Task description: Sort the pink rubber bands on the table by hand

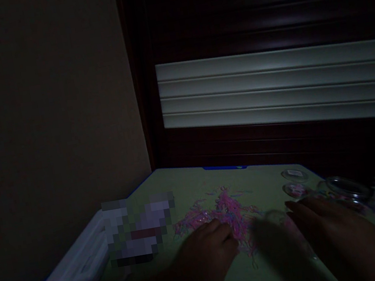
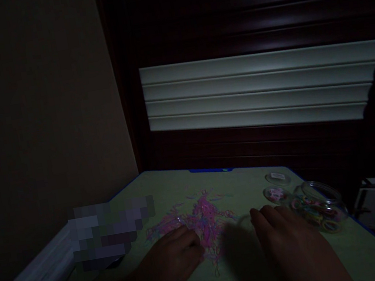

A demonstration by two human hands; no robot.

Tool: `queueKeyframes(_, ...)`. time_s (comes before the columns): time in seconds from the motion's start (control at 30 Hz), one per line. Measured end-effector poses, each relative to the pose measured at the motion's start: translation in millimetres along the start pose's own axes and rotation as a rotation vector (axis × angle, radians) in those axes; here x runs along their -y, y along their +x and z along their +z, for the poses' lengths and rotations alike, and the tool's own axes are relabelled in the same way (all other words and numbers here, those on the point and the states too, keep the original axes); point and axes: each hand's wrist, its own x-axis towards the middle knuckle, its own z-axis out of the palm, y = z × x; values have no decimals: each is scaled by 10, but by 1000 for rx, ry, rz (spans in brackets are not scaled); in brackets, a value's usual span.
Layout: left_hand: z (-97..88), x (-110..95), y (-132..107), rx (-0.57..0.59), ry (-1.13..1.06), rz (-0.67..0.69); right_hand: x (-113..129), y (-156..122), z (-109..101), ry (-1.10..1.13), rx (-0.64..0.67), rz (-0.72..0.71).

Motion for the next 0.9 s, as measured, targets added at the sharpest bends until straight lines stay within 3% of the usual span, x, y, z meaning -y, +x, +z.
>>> queueKeyframes(0.2,-36,-20,14,0,45,9,67,77,-52,90,-123,-33)
queueKeyframes(0.27,-50,-28,20,1,58,14,83,83,-62,165,-78,-18)
queueKeyframes(0.43,-39,-29,15,7,73,21,162,83,22,404,202,67)
queueKeyframes(0.6,-27,-27,5,24,59,25,214,91,110,482,192,55)
queueKeyframes(0.9,-63,-30,39,72,61,24,216,113,29,496,246,80)
